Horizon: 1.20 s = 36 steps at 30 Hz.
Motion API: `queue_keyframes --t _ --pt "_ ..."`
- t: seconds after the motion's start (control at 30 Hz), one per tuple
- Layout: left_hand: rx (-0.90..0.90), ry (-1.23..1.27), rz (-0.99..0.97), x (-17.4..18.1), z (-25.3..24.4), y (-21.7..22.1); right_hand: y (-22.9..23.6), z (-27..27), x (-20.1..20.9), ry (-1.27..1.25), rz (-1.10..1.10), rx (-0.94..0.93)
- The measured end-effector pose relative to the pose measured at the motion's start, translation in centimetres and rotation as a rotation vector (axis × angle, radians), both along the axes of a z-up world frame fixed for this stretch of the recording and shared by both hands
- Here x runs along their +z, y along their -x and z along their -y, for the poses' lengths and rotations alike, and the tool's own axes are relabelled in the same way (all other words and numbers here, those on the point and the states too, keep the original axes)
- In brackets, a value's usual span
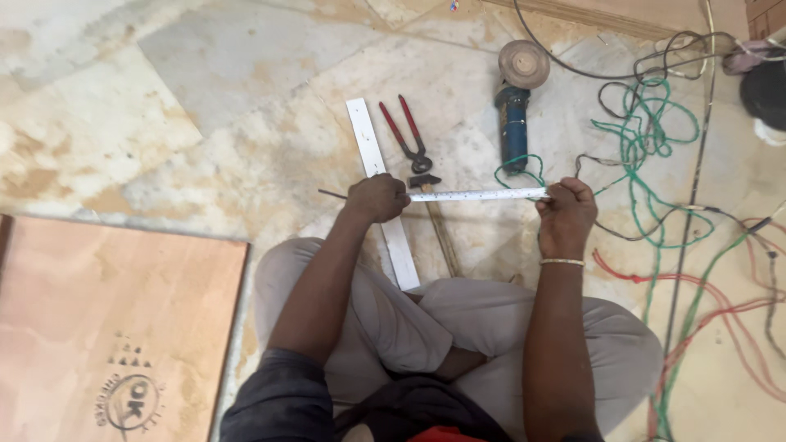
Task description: The person uses an angle grinder on a metal bracket and then measures and marks a piece of wood using a ruler and adhesive tape.
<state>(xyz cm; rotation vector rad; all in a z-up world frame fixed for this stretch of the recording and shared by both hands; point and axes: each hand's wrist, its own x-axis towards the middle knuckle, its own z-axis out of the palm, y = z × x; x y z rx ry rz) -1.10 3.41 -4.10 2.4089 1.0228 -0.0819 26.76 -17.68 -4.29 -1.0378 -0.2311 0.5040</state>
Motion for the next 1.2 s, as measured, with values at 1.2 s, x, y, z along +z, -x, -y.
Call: queue_keyframes --t 1.2 --pt "0.146 0.127 -0.067 0.5 -1.5 0.1 7.1 -6.2 -6.6 0.245 0.107 0.221"
